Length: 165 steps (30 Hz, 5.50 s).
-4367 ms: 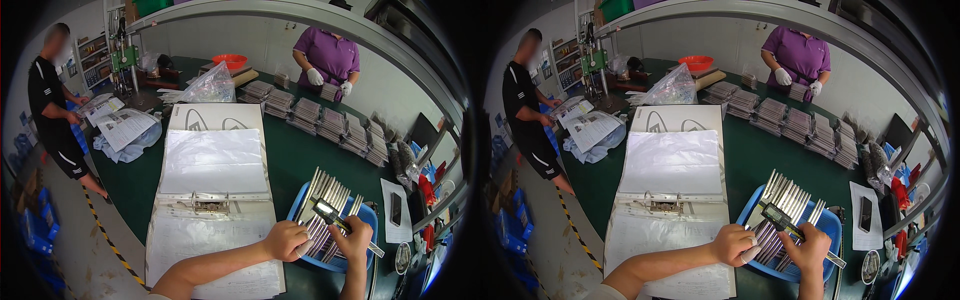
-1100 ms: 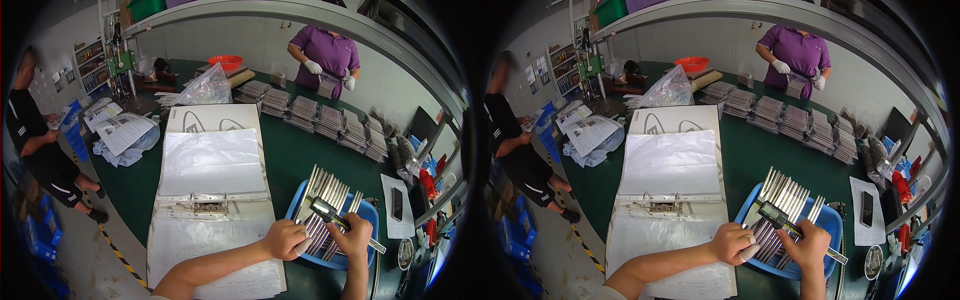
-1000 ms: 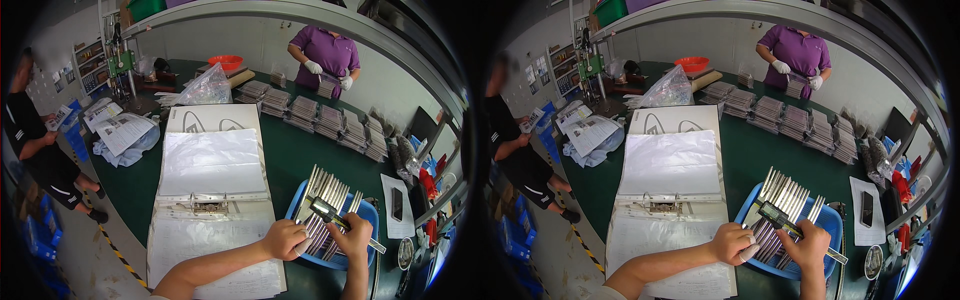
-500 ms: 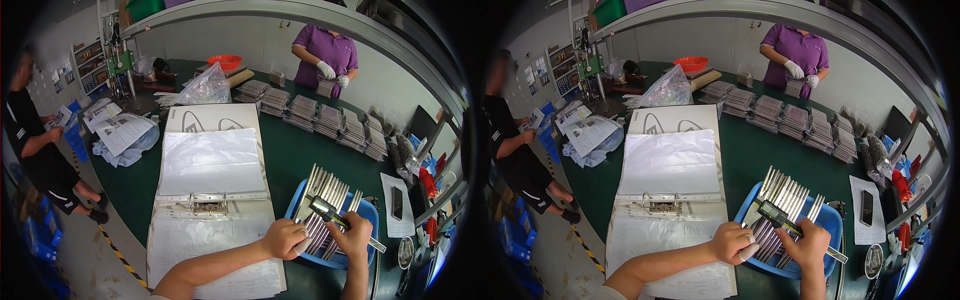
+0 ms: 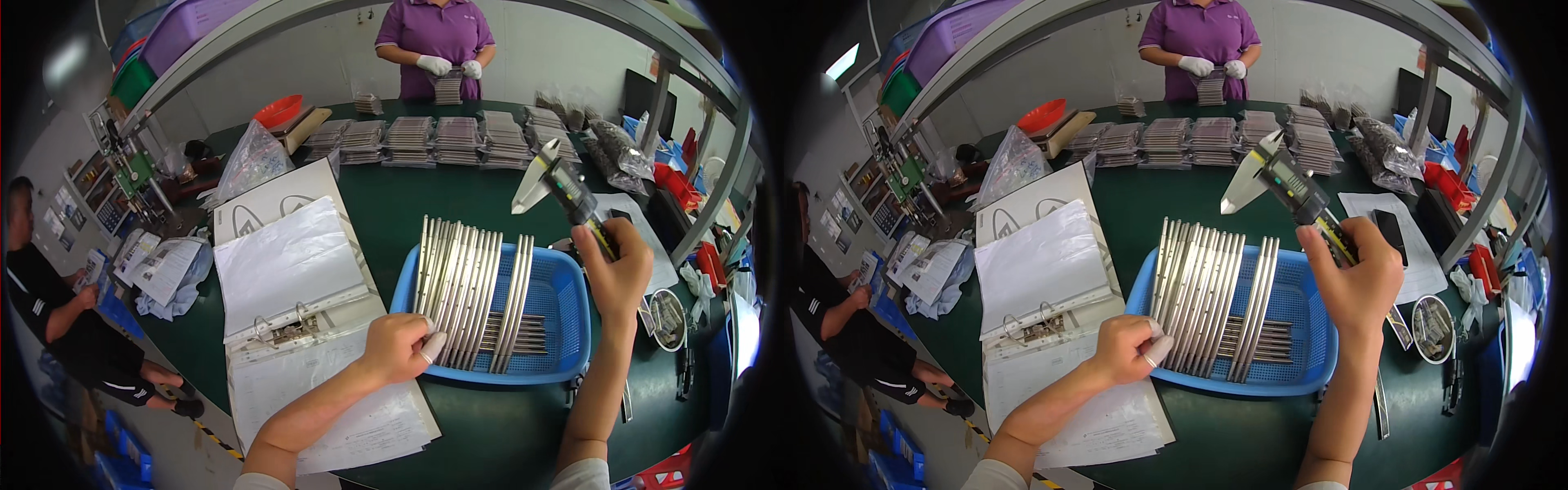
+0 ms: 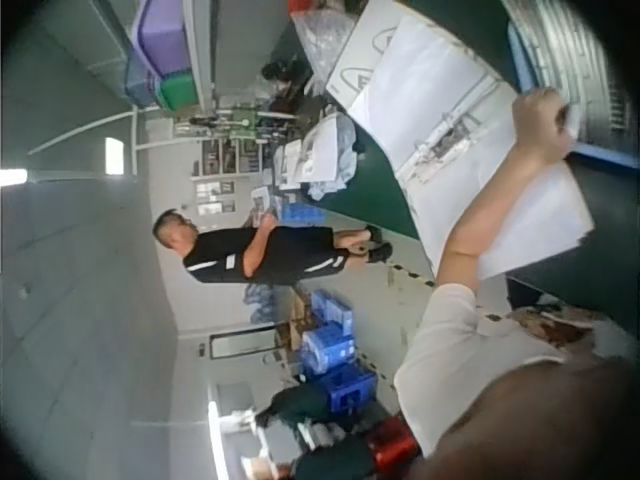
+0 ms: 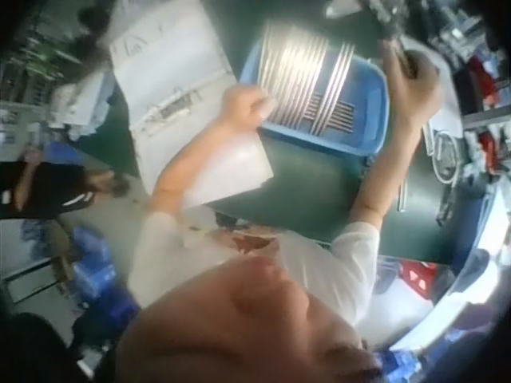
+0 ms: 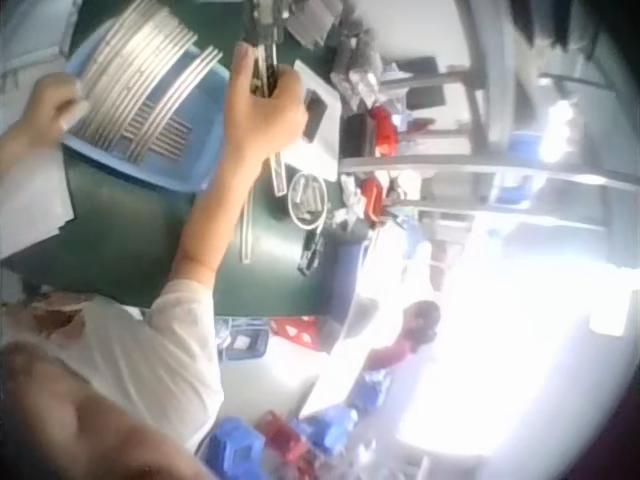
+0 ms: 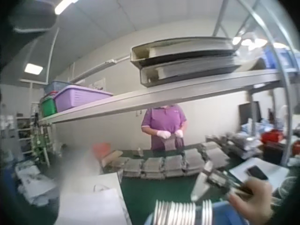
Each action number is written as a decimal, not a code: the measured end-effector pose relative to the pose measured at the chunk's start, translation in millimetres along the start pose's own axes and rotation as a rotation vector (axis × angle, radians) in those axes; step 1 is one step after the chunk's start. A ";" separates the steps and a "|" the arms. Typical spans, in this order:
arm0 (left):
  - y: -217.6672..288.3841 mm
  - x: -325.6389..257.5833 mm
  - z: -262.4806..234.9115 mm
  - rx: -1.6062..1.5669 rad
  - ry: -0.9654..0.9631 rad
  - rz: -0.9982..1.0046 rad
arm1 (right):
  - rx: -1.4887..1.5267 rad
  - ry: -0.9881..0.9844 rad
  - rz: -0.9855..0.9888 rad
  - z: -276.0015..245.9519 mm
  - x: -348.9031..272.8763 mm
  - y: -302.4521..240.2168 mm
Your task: The person turns pages in a binder, picks up metal rods from a basket, and measures them using a digital caliper.
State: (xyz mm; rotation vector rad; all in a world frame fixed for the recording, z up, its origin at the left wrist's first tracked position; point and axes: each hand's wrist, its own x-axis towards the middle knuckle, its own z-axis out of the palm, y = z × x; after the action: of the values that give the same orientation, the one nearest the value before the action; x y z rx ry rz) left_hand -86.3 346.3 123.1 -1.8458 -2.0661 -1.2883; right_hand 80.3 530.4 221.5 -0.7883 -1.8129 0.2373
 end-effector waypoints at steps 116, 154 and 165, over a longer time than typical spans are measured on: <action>-22.8 31.2 -83.1 -1.079 0.501 -0.444 | 0.048 -0.501 -0.630 33.3 -39.1 -31.0; -13.6 32.5 -62.9 -1.183 0.540 -0.402 | -0.086 -0.473 -0.683 30.9 -40.6 -31.5; -13.5 32.5 -58.5 -1.199 0.546 -0.416 | -0.065 -0.451 -0.661 33.1 -41.7 -28.3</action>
State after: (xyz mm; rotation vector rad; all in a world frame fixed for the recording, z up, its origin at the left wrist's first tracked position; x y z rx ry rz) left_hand -132.9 336.4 172.1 -0.9243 -1.4330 -3.1330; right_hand 47.1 490.1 191.3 -0.1428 -2.4105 -0.0885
